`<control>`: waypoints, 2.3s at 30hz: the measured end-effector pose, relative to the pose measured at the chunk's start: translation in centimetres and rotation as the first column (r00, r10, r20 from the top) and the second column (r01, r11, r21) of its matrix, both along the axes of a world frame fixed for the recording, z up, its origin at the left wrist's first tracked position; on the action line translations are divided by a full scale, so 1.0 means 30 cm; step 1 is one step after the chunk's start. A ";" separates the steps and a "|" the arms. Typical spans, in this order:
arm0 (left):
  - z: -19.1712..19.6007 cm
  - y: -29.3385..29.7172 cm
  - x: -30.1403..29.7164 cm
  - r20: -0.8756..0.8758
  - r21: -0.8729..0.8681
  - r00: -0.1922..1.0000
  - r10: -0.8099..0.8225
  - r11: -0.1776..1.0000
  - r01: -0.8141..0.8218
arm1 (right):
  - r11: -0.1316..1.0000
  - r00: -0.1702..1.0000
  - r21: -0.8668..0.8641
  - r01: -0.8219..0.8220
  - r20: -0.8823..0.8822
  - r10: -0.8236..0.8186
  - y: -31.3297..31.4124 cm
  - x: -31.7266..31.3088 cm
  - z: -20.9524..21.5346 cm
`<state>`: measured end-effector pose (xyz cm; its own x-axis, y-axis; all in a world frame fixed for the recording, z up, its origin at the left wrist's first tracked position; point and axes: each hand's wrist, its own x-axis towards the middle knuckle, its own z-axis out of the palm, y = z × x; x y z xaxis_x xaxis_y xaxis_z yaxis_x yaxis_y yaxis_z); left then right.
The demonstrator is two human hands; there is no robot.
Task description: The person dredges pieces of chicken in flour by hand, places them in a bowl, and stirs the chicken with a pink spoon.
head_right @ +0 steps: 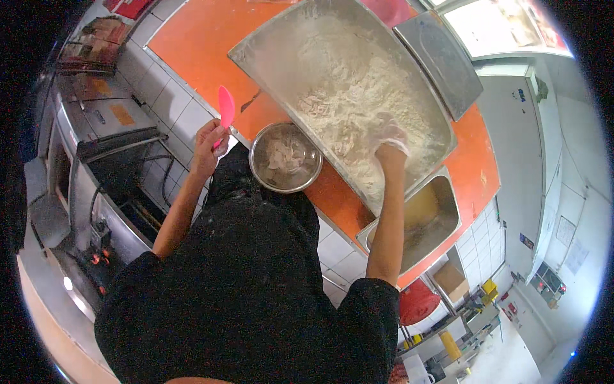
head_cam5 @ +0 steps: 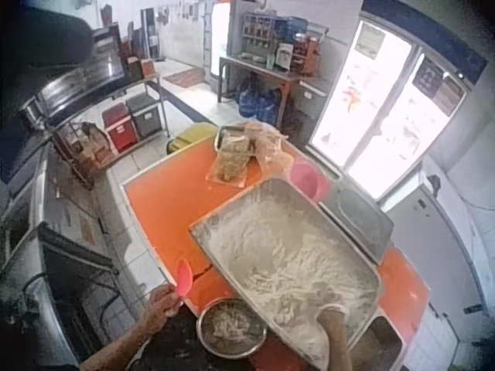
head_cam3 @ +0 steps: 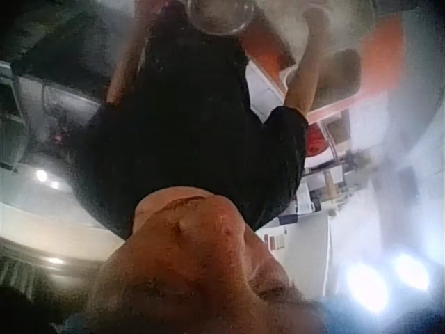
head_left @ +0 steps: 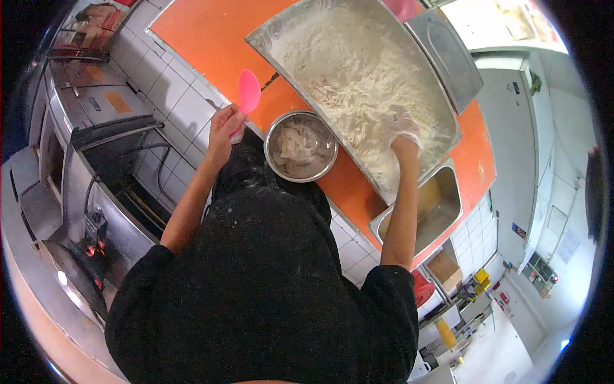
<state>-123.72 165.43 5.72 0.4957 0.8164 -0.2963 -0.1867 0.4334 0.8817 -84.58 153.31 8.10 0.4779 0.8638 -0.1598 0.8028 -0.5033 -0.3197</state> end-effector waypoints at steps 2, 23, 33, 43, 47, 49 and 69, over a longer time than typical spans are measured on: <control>0.001 0.000 0.006 -0.004 -0.016 1.000 0.000 1.000 0.000 | 0.983 0.977 -0.008 0.182 -0.108 -0.181 0.013 -0.008 0.109; -0.008 0.020 0.058 -0.012 -0.024 1.000 0.022 0.999 -0.022 | 0.991 0.994 -0.121 -0.062 0.086 0.073 0.069 0.098 -0.037; -0.021 0.022 0.052 0.017 -0.032 0.999 0.040 0.999 -0.040 | 0.915 0.983 -0.376 -0.149 0.047 0.179 0.085 0.055 -0.079; -0.007 0.028 0.078 0.035 -0.045 0.999 0.011 0.999 -0.010 | 0.959 0.973 -0.260 -0.116 0.162 0.162 -0.086 0.123 -0.230; -0.014 0.031 0.078 0.027 -0.021 1.000 0.005 1.000 -0.004 | 0.964 0.964 -0.213 -0.157 0.181 0.197 -0.084 0.084 -0.283; -0.004 0.026 0.077 0.022 0.019 1.000 -0.017 1.000 0.017 | 0.957 0.964 -0.247 -0.151 0.178 0.198 -0.086 0.093 -0.276; 0.009 0.042 0.080 0.039 -0.016 0.999 -0.012 1.000 0.013 | 0.816 0.638 0.146 0.559 -0.705 -0.310 -0.202 -0.102 0.521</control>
<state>-121.32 166.69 5.99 0.5171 0.8053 -0.2899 -0.2152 0.4502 0.8666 -87.64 147.24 23.72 0.7026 0.6347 -0.3216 0.0615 -0.5045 -0.8612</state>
